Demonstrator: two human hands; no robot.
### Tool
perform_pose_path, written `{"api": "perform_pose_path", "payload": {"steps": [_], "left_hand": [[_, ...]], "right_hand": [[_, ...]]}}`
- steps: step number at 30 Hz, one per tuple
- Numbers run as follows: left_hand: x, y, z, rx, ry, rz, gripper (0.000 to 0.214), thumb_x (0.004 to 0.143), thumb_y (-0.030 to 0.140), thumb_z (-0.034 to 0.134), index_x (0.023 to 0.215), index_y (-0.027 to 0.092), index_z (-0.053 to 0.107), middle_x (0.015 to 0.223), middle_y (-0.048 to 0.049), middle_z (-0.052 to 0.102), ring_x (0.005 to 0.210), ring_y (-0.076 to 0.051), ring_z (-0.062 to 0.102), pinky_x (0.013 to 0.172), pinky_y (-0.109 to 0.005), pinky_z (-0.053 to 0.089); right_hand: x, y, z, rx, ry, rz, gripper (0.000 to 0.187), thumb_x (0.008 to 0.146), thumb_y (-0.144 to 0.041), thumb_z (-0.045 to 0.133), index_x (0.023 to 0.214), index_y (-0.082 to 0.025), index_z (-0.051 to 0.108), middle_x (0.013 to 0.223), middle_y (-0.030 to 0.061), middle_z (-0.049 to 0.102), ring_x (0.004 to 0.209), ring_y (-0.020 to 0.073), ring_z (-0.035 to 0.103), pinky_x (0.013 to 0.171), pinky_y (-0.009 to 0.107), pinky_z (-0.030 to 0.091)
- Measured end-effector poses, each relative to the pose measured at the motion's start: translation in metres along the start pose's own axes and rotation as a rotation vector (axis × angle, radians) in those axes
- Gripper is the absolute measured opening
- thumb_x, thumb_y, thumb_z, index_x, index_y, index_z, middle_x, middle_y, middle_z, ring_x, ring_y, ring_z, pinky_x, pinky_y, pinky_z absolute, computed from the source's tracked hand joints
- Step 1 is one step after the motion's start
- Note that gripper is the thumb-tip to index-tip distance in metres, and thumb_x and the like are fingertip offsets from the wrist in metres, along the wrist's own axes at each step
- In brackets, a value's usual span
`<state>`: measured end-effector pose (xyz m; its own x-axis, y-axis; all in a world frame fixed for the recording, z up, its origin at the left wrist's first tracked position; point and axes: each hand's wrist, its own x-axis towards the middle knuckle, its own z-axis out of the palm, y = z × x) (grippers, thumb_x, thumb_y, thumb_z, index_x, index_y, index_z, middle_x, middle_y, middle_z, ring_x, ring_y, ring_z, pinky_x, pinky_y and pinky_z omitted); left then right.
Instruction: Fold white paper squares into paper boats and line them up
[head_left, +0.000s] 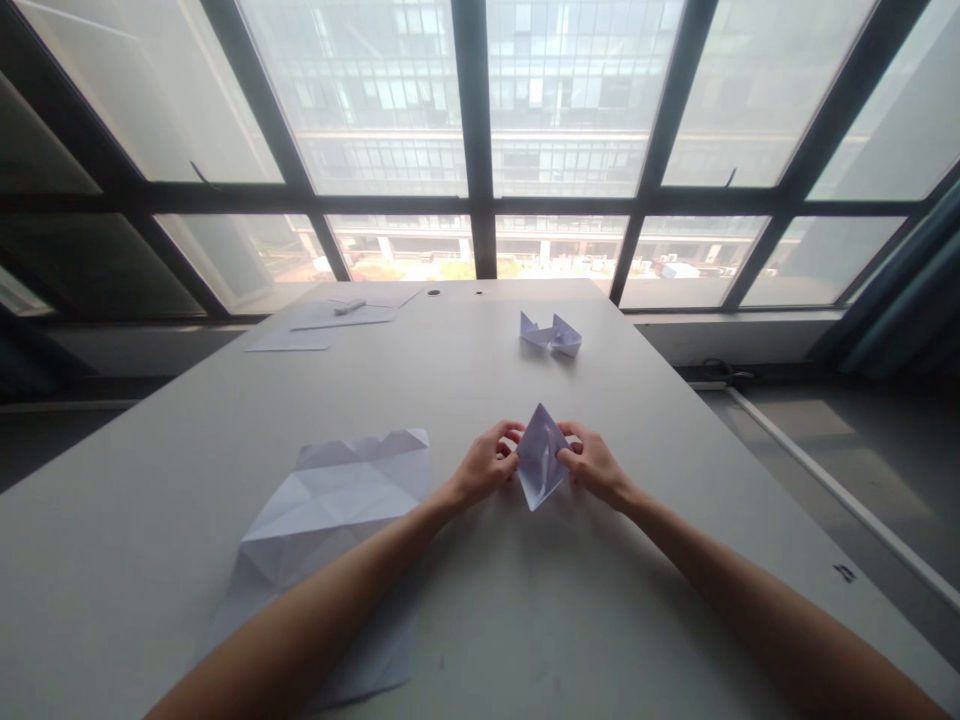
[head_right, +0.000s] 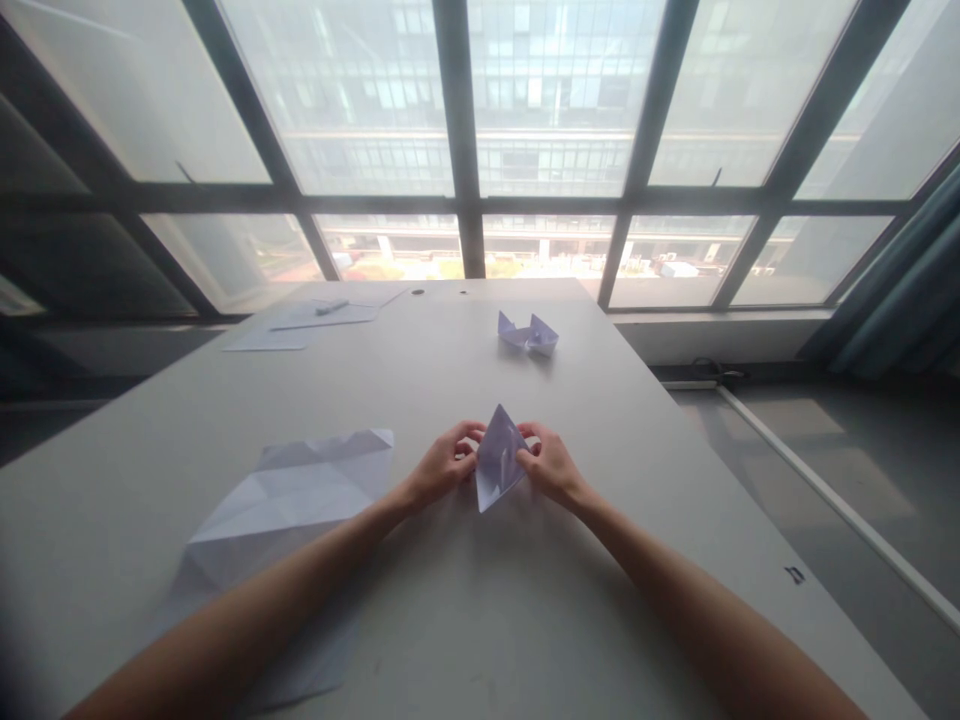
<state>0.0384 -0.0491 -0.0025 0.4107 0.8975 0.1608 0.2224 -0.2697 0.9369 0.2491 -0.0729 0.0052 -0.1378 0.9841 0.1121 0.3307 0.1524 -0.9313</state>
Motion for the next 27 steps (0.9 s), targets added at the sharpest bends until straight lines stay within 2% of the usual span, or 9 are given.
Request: {"api": "perform_pose_path", "payload": {"steps": [3, 6, 8, 12, 17, 21, 24, 27], "left_hand": [[0.0, -0.002, 0.001, 0.097, 0.111, 0.032, 0.036, 0.081, 0.019, 0.058, 0.117, 0.017, 0.058, 0.105, -0.0067, 0.061, 0.067, -0.011, 0.058, 0.06, -0.024, 0.05], [0.001, -0.002, 0.001, 0.195, 0.213, 0.086, 0.032, 0.083, 0.017, 0.056, 0.115, 0.016, 0.061, 0.106, -0.0077, 0.062, 0.072, -0.012, 0.058, 0.072, -0.028, 0.05], [0.001, -0.002, 0.0, 0.205, 0.251, 0.085, 0.03, 0.086, 0.02, 0.053, 0.114, 0.015, 0.062, 0.105, -0.0078, 0.062, 0.072, -0.013, 0.058, 0.073, -0.028, 0.049], [0.001, 0.0, -0.001, 0.162, 0.285, 0.044, 0.028, 0.089, 0.024, 0.05, 0.113, 0.015, 0.062, 0.1, -0.0065, 0.063, 0.068, -0.013, 0.057, 0.069, -0.027, 0.048], [0.002, 0.002, -0.002, 0.144, 0.285, 0.039, 0.026, 0.088, 0.027, 0.054, 0.109, 0.015, 0.064, 0.092, -0.0041, 0.063, 0.065, -0.012, 0.056, 0.065, -0.025, 0.046], [0.002, 0.002, 0.0, 0.171, 0.299, 0.023, 0.027, 0.088, 0.027, 0.053, 0.109, 0.015, 0.064, 0.088, -0.0036, 0.064, 0.063, -0.012, 0.057, 0.062, -0.025, 0.046], [0.002, 0.001, 0.002, 0.22, 0.236, 0.032, 0.027, 0.087, 0.028, 0.056, 0.11, 0.016, 0.065, 0.084, -0.0025, 0.066, 0.063, -0.013, 0.058, 0.063, -0.025, 0.047], [0.0, 0.0, 0.004, 0.256, 0.167, 0.076, 0.025, 0.086, 0.027, 0.059, 0.107, 0.018, 0.068, 0.081, -0.0014, 0.067, 0.063, -0.013, 0.059, 0.063, -0.024, 0.048]], "right_hand": [[0.0, 0.007, -0.003, -0.235, 0.162, -0.072, 0.042, 0.078, -0.029, 0.059, 0.118, -0.016, 0.062, 0.114, 0.0106, 0.062, 0.066, 0.0142, 0.056, 0.067, 0.031, 0.05], [0.003, 0.012, -0.009, -0.304, 0.257, -0.124, 0.041, 0.082, -0.036, 0.059, 0.117, -0.016, 0.062, 0.115, 0.0106, 0.061, 0.066, 0.0145, 0.056, 0.072, 0.034, 0.05], [0.005, 0.012, -0.013, -0.267, 0.329, -0.152, 0.032, 0.084, -0.036, 0.056, 0.108, -0.016, 0.065, 0.111, 0.0098, 0.062, 0.068, 0.0155, 0.057, 0.072, 0.033, 0.05], [0.007, 0.007, -0.018, -0.206, 0.439, -0.187, 0.02, 0.087, -0.034, 0.052, 0.084, -0.018, 0.063, 0.088, 0.006, 0.065, 0.068, 0.0173, 0.056, 0.067, 0.032, 0.047], [0.002, -0.001, -0.017, -0.26, 0.391, -0.204, 0.019, 0.086, -0.032, 0.053, 0.072, -0.021, 0.059, 0.073, 0.0037, 0.062, 0.066, 0.0175, 0.051, 0.064, 0.031, 0.042], [-0.001, -0.008, -0.018, -0.364, 0.267, -0.228, 0.021, 0.086, -0.031, 0.055, 0.068, -0.021, 0.06, 0.07, 0.0025, 0.061, 0.064, 0.0166, 0.048, 0.064, 0.03, 0.039], [-0.001, -0.012, -0.019, -0.425, 0.16, -0.239, 0.02, 0.085, -0.031, 0.059, 0.069, -0.021, 0.064, 0.071, 0.0017, 0.063, 0.065, 0.0165, 0.051, 0.065, 0.029, 0.039], [0.0, -0.015, -0.016, -0.444, 0.127, -0.234, 0.018, 0.085, -0.031, 0.061, 0.071, -0.022, 0.066, 0.073, 0.0015, 0.066, 0.066, 0.0167, 0.053, 0.067, 0.029, 0.039]]}}
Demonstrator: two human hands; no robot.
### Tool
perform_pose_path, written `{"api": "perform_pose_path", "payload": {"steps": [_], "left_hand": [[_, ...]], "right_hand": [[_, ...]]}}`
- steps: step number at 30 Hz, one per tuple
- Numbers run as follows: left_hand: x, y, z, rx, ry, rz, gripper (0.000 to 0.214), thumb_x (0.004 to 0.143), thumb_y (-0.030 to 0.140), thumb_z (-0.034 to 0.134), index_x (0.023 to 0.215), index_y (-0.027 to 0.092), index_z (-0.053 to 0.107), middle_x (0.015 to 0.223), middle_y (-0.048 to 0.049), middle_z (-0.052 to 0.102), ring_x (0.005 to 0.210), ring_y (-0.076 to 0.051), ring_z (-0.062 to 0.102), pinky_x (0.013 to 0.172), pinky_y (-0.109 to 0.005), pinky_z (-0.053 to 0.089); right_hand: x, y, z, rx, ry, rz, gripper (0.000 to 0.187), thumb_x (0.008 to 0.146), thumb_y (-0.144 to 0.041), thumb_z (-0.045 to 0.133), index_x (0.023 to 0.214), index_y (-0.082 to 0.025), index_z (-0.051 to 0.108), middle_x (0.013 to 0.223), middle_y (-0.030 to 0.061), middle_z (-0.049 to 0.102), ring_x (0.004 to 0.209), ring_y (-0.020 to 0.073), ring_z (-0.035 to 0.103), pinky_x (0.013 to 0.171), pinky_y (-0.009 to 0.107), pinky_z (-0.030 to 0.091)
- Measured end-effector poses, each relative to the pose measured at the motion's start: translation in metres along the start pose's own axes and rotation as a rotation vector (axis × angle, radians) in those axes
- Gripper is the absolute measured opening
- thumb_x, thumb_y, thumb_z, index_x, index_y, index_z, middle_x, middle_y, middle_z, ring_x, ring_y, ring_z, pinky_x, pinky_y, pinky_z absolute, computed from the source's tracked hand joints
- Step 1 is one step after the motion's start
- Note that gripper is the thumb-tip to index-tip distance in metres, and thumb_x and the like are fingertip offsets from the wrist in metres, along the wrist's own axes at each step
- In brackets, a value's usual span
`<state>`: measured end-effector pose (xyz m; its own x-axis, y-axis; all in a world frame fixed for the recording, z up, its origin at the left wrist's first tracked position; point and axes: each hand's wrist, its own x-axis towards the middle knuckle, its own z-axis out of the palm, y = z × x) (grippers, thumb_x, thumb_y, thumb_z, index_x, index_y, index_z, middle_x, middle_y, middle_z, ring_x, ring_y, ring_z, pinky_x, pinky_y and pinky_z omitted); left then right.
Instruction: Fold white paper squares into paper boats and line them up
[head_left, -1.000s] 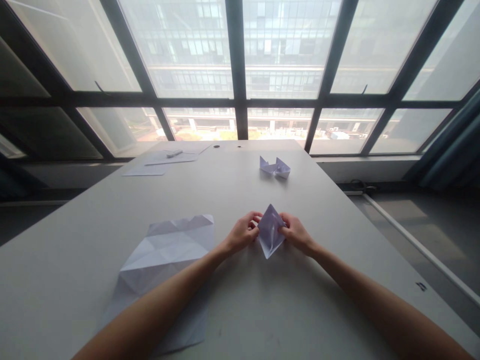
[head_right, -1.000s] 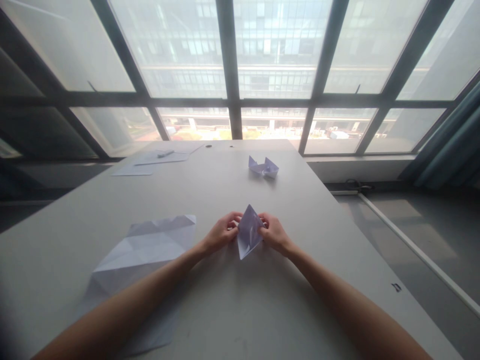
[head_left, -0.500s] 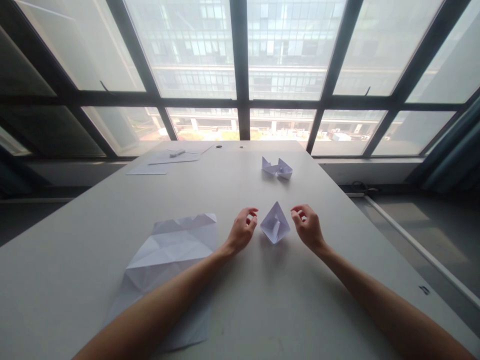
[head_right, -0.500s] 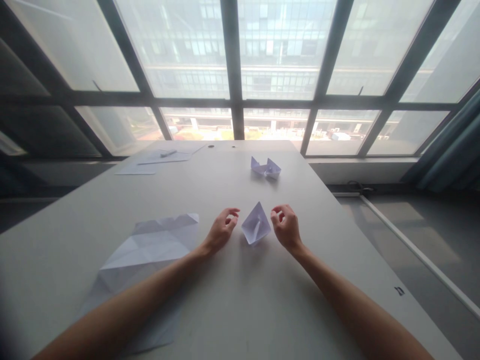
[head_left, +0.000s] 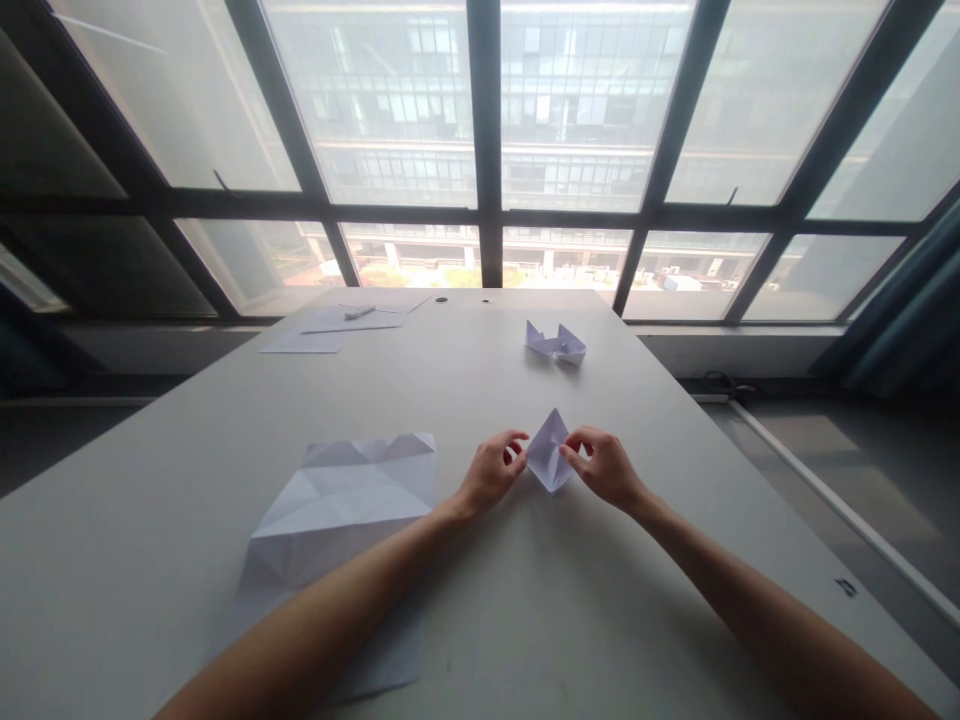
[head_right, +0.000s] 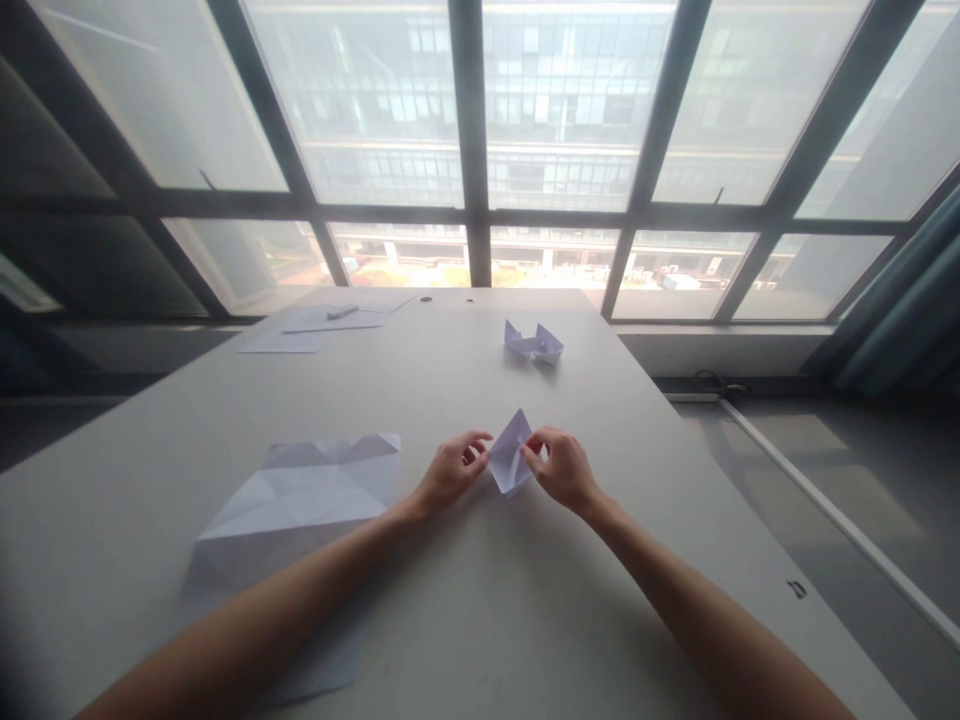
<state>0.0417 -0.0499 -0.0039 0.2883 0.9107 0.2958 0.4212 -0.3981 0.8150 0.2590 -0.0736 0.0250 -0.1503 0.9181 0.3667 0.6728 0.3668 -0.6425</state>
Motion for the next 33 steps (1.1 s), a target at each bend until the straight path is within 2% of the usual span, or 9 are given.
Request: {"api": "perform_pose_path", "payload": {"steps": [8, 14, 16, 20, 23, 25, 27, 30, 33], "left_hand": [[-0.002, -0.002, -0.001, -0.127, -0.055, 0.003, 0.026, 0.086, 0.03, 0.061, 0.107, 0.016, 0.067, 0.083, -0.0027, 0.065, 0.064, -0.013, 0.062, 0.06, -0.023, 0.049], [-0.002, -0.003, -0.002, -0.186, -0.059, -0.003, 0.034, 0.083, 0.033, 0.066, 0.113, 0.017, 0.064, 0.086, -0.0036, 0.067, 0.067, -0.014, 0.064, 0.062, -0.023, 0.05], [-0.002, -0.004, -0.002, -0.18, -0.067, 0.001, 0.033, 0.083, 0.032, 0.066, 0.112, 0.017, 0.065, 0.086, -0.0039, 0.068, 0.068, -0.014, 0.064, 0.063, -0.024, 0.051], [-0.001, -0.006, 0.0, -0.13, -0.054, 0.018, 0.021, 0.083, 0.028, 0.065, 0.1, 0.016, 0.067, 0.085, -0.0039, 0.067, 0.07, -0.015, 0.064, 0.065, -0.024, 0.051], [-0.002, -0.006, 0.003, -0.077, -0.046, 0.084, 0.014, 0.084, 0.017, 0.057, 0.093, 0.016, 0.069, 0.092, -0.0053, 0.065, 0.073, -0.014, 0.063, 0.066, -0.024, 0.051], [-0.004, -0.005, 0.004, -0.036, -0.075, 0.158, 0.028, 0.081, 0.007, 0.05, 0.097, 0.017, 0.071, 0.102, -0.0065, 0.064, 0.078, -0.014, 0.062, 0.071, -0.025, 0.051], [-0.007, -0.004, 0.005, 0.03, -0.128, 0.245, 0.041, 0.076, 0.0, 0.047, 0.102, 0.02, 0.072, 0.109, -0.0068, 0.064, 0.089, -0.016, 0.062, 0.082, -0.029, 0.051], [-0.011, 0.0, 0.004, 0.159, -0.236, 0.36, 0.048, 0.071, -0.004, 0.049, 0.103, 0.023, 0.073, 0.112, -0.0047, 0.066, 0.102, -0.021, 0.058, 0.097, -0.036, 0.046], [-0.013, 0.003, 0.002, 0.239, -0.302, 0.4, 0.051, 0.069, -0.006, 0.05, 0.102, 0.025, 0.073, 0.112, -0.0027, 0.066, 0.101, -0.021, 0.056, 0.097, -0.035, 0.046]], "right_hand": [[0.008, -0.008, 0.005, 0.019, -0.045, 0.055, 0.016, 0.082, -0.032, 0.064, 0.071, -0.022, 0.069, 0.072, 0.0022, 0.07, 0.065, 0.0178, 0.059, 0.064, 0.029, 0.041], [0.021, -0.024, 0.012, -0.046, -0.159, 0.084, 0.015, 0.079, -0.031, 0.066, 0.068, -0.022, 0.069, 0.069, 0.0034, 0.071, 0.061, 0.0175, 0.061, 0.057, 0.028, 0.037], [0.024, -0.028, 0.019, -0.07, -0.185, 0.104, 0.009, 0.076, -0.029, 0.069, 0.069, -0.023, 0.071, 0.069, 0.0039, 0.071, 0.061, 0.0175, 0.061, 0.056, 0.027, 0.036], [0.025, -0.032, 0.027, -0.119, -0.154, 0.132, 0.004, 0.073, -0.023, 0.068, 0.071, -0.024, 0.072, 0.069, 0.0043, 0.072, 0.063, 0.0172, 0.062, 0.056, 0.026, 0.034], [0.025, -0.031, 0.02, -0.124, -0.141, 0.124, 0.008, 0.074, -0.02, 0.065, 0.071, -0.023, 0.071, 0.07, 0.0037, 0.072, 0.064, 0.0174, 0.063, 0.056, 0.026, 0.035], [0.025, -0.028, 0.011, -0.084, -0.149, 0.11, 0.009, 0.075, -0.019, 0.064, 0.071, -0.022, 0.071, 0.07, 0.0038, 0.072, 0.063, 0.0175, 0.064, 0.056, 0.026, 0.037], [0.024, -0.025, 0.002, -0.005, -0.176, 0.092, 0.01, 0.078, -0.02, 0.062, 0.074, -0.021, 0.072, 0.07, 0.0046, 0.072, 0.062, 0.0175, 0.064, 0.058, 0.026, 0.041], [0.019, -0.017, -0.009, 0.108, -0.189, 0.081, 0.013, 0.08, -0.022, 0.06, 0.086, -0.019, 0.071, 0.072, 0.004, 0.073, 0.062, 0.0175, 0.064, 0.06, 0.026, 0.045], [0.011, -0.009, -0.013, 0.082, -0.183, 0.039, 0.018, 0.078, -0.014, 0.055, 0.084, -0.019, 0.071, 0.075, 0.0029, 0.073, 0.067, 0.0176, 0.064, 0.066, 0.028, 0.046]]}}
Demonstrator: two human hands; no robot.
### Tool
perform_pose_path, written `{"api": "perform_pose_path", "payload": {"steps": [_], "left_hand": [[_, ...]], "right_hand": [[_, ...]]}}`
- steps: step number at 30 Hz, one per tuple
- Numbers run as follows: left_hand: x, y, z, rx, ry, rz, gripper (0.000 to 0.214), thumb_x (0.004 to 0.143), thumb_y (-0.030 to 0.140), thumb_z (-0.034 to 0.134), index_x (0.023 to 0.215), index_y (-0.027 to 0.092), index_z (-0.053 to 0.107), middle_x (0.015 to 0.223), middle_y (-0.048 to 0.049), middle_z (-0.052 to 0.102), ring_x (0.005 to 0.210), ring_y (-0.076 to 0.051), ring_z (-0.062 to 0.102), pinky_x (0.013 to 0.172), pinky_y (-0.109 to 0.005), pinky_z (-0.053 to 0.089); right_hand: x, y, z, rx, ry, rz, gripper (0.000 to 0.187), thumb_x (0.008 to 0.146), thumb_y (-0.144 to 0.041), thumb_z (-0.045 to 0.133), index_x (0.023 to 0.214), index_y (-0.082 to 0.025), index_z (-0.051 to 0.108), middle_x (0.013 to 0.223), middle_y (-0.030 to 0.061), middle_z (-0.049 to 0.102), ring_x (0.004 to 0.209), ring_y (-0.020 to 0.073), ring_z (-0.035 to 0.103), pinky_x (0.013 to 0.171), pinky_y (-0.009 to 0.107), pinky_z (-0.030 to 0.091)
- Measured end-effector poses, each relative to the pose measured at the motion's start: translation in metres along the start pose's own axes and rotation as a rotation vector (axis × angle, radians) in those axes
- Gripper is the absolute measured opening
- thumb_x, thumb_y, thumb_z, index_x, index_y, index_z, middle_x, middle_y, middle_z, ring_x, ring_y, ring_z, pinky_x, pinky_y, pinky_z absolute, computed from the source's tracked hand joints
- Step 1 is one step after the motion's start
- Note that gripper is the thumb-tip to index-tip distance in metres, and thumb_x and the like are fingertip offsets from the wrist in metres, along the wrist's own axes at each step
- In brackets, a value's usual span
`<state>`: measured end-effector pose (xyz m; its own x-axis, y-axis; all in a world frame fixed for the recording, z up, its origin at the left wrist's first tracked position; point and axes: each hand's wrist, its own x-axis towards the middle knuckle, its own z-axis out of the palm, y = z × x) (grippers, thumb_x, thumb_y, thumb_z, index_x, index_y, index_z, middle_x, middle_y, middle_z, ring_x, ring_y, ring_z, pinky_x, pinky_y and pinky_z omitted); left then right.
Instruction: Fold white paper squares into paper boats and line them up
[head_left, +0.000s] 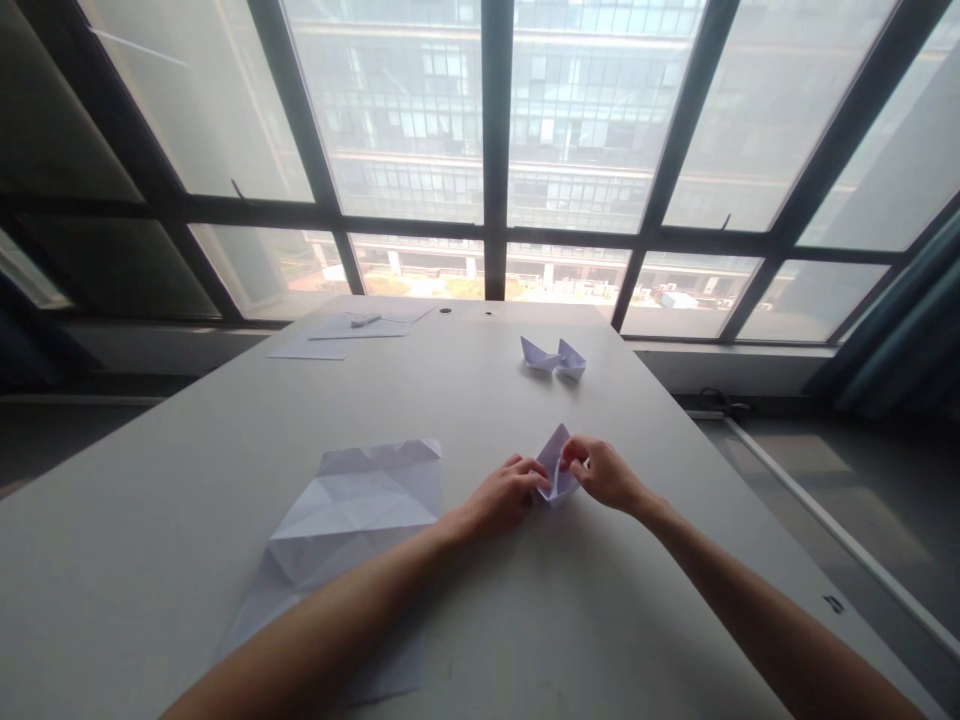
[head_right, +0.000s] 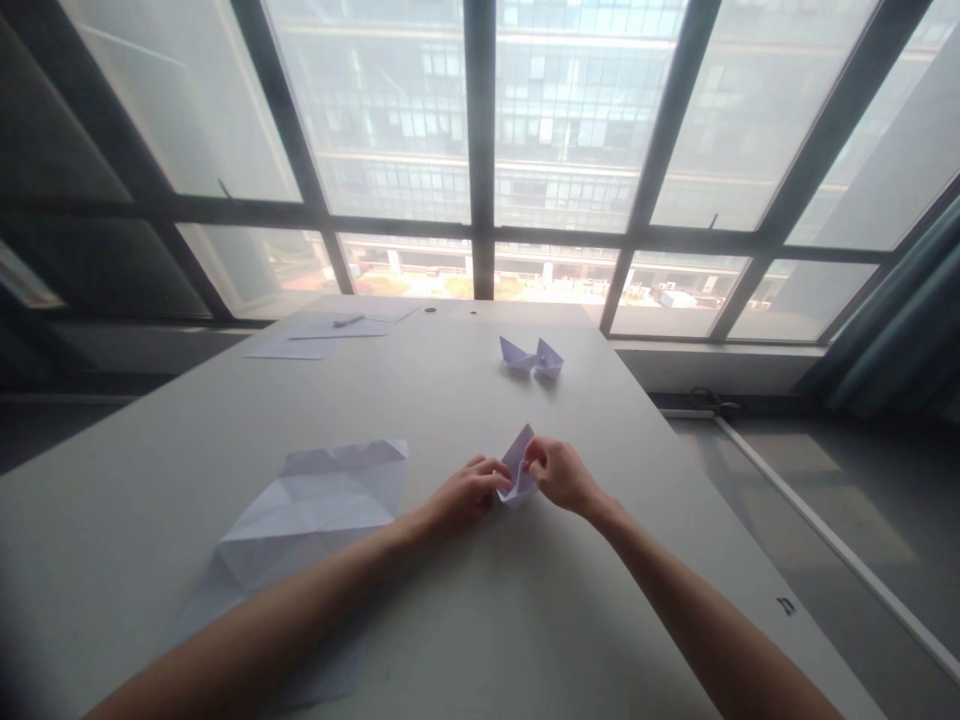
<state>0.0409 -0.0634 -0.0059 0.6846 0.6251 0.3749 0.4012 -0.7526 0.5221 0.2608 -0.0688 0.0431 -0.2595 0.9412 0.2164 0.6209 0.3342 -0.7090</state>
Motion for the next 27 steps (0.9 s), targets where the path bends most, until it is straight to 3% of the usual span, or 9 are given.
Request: {"api": "perform_pose_path", "payload": {"steps": [3, 8, 12, 18, 24, 27], "left_hand": [[0.0, 0.002, -0.002, 0.048, -0.009, 0.009, 0.053, 0.07, -0.007, 0.051, 0.104, 0.026, 0.072, 0.113, -0.0024, 0.065, 0.1, -0.021, 0.054, 0.095, -0.034, 0.046], [0.001, 0.004, -0.004, 0.136, -0.009, -0.004, 0.051, 0.074, -0.004, 0.053, 0.11, 0.028, 0.071, 0.108, -0.0027, 0.065, 0.096, -0.021, 0.053, 0.093, -0.034, 0.045], [0.001, 0.006, -0.007, 0.183, -0.014, -0.026, 0.044, 0.077, 0.0, 0.055, 0.107, 0.027, 0.072, 0.106, -0.0042, 0.065, 0.096, -0.022, 0.053, 0.091, -0.034, 0.045], [0.0, 0.008, -0.011, 0.261, -0.013, -0.038, 0.04, 0.078, 0.0, 0.056, 0.102, 0.026, 0.074, 0.104, -0.0043, 0.066, 0.095, -0.023, 0.052, 0.091, -0.035, 0.044], [0.001, 0.001, -0.01, 0.243, -0.049, -0.019, 0.041, 0.075, 0.0, 0.058, 0.104, 0.026, 0.071, 0.119, 0.0003, 0.064, 0.099, -0.021, 0.051, 0.095, -0.033, 0.045], [0.002, 0.0, -0.01, 0.253, -0.053, -0.027, 0.038, 0.076, 0.0, 0.057, 0.102, 0.025, 0.071, 0.12, -0.0005, 0.064, 0.099, -0.02, 0.052, 0.095, -0.033, 0.045]], "right_hand": [[-0.006, 0.007, -0.001, -0.111, -0.049, -0.06, 0.03, 0.076, -0.006, 0.049, 0.077, -0.021, 0.075, 0.078, 0.0031, 0.074, 0.073, 0.0185, 0.064, 0.073, 0.029, 0.046], [-0.011, 0.01, -0.003, -0.194, -0.206, -0.159, 0.045, 0.073, 0.0, 0.045, 0.085, -0.027, 0.079, 0.097, 0.0018, 0.075, 0.092, 0.0197, 0.064, 0.085, 0.03, 0.044], [-0.014, 0.01, -0.007, -0.237, -0.274, -0.215, 0.043, 0.074, 0.0, 0.044, 0.08, -0.026, 0.078, 0.104, 0.0015, 0.073, 0.097, 0.0195, 0.063, 0.084, 0.028, 0.044], [-0.015, 0.008, -0.008, -0.295, -0.261, -0.211, 0.04, 0.076, 0.0, 0.046, 0.078, -0.026, 0.077, 0.1, 0.003, 0.074, 0.091, 0.02, 0.064, 0.078, 0.027, 0.042], [-0.016, 0.01, -0.007, -0.349, -0.177, -0.165, 0.054, 0.081, -0.002, 0.044, 0.123, -0.029, 0.065, 0.095, 0.0017, 0.075, 0.087, 0.019, 0.066, 0.077, 0.027, 0.042], [-0.016, 0.01, -0.007, -0.427, -0.194, -0.196, 0.058, 0.081, -0.001, 0.044, 0.128, -0.031, 0.061, 0.099, 0.0018, 0.075, 0.089, 0.0193, 0.067, 0.081, 0.028, 0.041]]}}
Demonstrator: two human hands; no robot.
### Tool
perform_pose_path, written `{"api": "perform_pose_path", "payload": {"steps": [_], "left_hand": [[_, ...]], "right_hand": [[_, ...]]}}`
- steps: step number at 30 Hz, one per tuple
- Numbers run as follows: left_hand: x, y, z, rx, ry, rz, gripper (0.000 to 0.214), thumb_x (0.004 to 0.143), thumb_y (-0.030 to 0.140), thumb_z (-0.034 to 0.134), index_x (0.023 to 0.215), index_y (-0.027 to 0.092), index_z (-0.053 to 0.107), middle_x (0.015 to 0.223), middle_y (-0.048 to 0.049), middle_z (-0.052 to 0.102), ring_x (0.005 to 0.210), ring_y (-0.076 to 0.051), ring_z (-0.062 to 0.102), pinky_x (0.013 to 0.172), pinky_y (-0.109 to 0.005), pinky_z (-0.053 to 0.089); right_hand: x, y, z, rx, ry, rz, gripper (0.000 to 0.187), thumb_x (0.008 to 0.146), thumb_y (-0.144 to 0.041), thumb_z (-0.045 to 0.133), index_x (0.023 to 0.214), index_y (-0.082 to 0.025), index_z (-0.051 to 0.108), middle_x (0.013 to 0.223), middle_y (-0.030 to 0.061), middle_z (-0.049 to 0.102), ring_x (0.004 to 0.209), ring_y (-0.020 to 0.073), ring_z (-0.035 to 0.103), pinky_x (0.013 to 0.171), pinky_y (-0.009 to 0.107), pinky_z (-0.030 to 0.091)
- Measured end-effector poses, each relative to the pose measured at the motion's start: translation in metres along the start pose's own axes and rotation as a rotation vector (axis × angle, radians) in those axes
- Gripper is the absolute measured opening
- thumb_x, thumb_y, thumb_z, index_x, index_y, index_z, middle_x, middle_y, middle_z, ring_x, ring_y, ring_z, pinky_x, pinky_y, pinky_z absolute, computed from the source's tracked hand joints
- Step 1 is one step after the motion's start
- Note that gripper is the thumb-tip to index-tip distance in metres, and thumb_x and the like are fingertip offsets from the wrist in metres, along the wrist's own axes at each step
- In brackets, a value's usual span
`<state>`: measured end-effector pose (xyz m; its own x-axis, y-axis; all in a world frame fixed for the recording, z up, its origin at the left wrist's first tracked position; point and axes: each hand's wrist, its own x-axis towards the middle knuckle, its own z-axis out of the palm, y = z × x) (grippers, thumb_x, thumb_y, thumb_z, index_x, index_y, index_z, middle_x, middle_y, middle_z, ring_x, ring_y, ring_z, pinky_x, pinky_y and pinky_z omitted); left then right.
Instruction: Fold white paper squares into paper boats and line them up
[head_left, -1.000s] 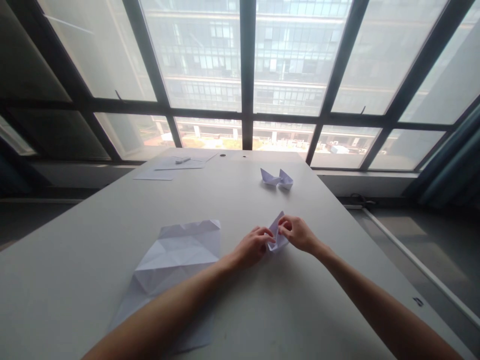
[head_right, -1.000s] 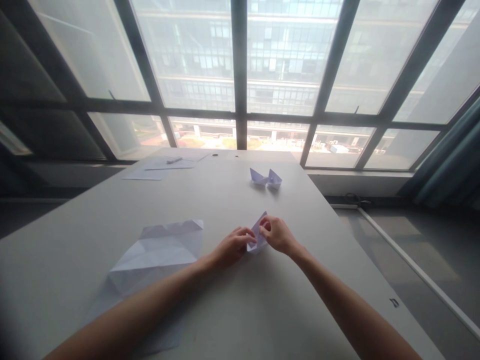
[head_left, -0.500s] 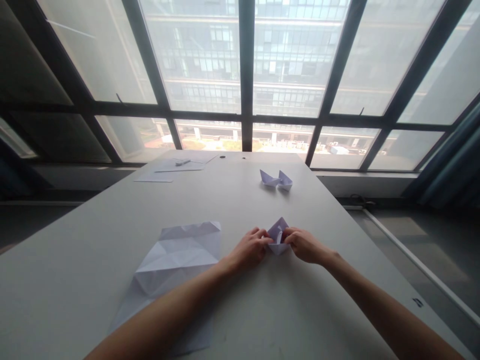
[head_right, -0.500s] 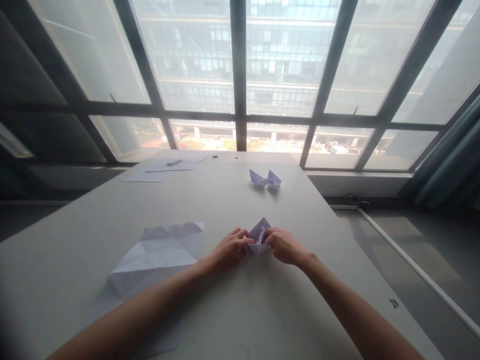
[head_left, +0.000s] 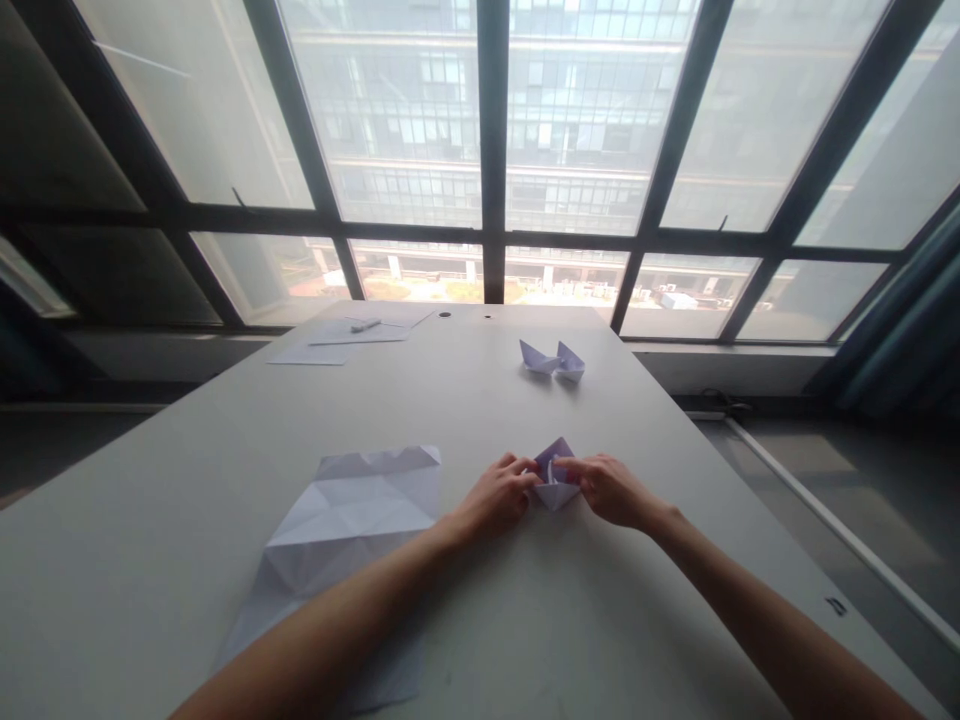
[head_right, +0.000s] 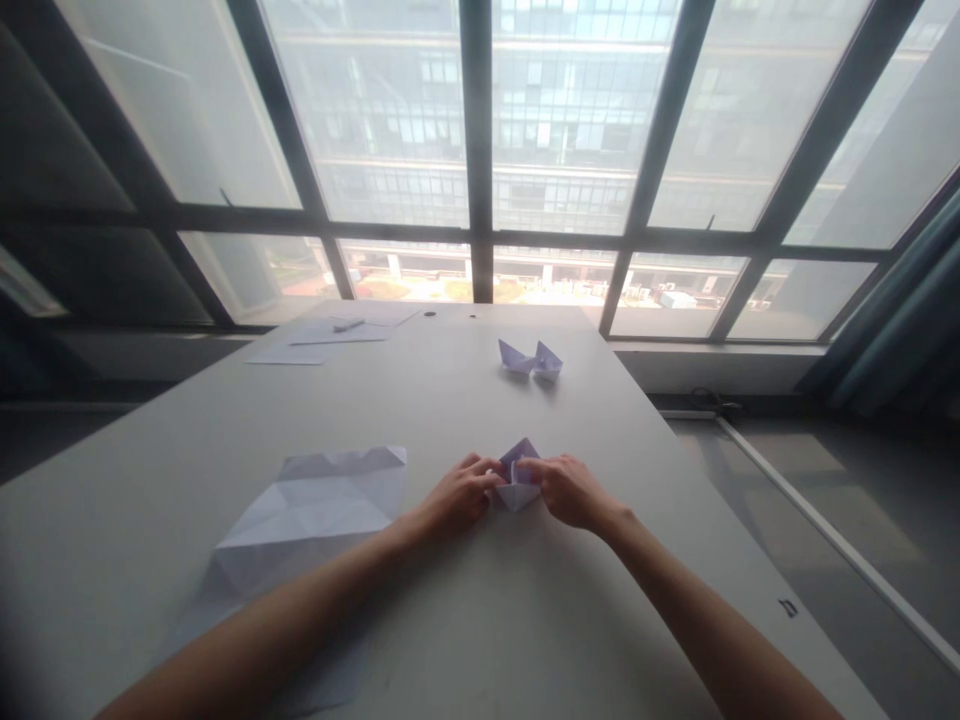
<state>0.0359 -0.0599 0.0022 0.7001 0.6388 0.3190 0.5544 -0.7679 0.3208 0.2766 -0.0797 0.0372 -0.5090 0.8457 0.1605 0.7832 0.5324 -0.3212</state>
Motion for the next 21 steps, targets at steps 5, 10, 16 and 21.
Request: {"api": "perform_pose_path", "payload": {"steps": [5, 10, 16, 21], "left_hand": [[0.0, 0.0, -0.001, 0.008, 0.007, 0.013, 0.039, 0.073, -0.001, 0.057, 0.101, 0.024, 0.07, 0.12, 0.0002, 0.064, 0.095, -0.02, 0.052, 0.096, -0.033, 0.046], [-0.002, -0.001, 0.0, -0.024, 0.038, 0.025, 0.045, 0.072, -0.003, 0.056, 0.103, 0.026, 0.07, 0.118, -0.0004, 0.065, 0.097, -0.021, 0.053, 0.095, -0.034, 0.047], [-0.004, 0.001, 0.001, -0.115, 0.128, 0.047, 0.054, 0.076, -0.005, 0.051, 0.117, 0.026, 0.066, 0.118, -0.0025, 0.065, 0.105, -0.022, 0.053, 0.095, -0.035, 0.049], [-0.004, 0.0, 0.0, -0.163, 0.265, -0.011, 0.05, 0.081, -0.004, 0.047, 0.118, 0.024, 0.064, 0.11, -0.0044, 0.065, 0.103, -0.021, 0.054, 0.091, -0.035, 0.049]], "right_hand": [[0.001, -0.003, -0.003, -0.048, -0.033, -0.041, 0.054, 0.082, -0.003, 0.046, 0.124, -0.032, 0.066, 0.098, 0.0034, 0.075, 0.09, 0.0207, 0.067, 0.082, 0.029, 0.042], [0.001, 0.0, 0.0, 0.109, 0.024, -0.056, 0.044, 0.085, -0.005, 0.046, 0.112, -0.028, 0.073, 0.097, 0.0034, 0.075, 0.087, 0.019, 0.067, 0.078, 0.026, 0.045], [0.007, 0.004, 0.001, 0.292, 0.26, 0.026, 0.031, 0.083, -0.008, 0.048, 0.093, -0.02, 0.075, 0.089, 0.004, 0.075, 0.081, 0.0175, 0.067, 0.077, 0.027, 0.046], [0.017, -0.003, -0.007, 0.261, 0.326, 0.258, 0.024, 0.082, -0.015, 0.05, 0.087, -0.02, 0.073, 0.077, 0.0028, 0.073, 0.066, 0.0151, 0.062, 0.063, 0.024, 0.041]]}}
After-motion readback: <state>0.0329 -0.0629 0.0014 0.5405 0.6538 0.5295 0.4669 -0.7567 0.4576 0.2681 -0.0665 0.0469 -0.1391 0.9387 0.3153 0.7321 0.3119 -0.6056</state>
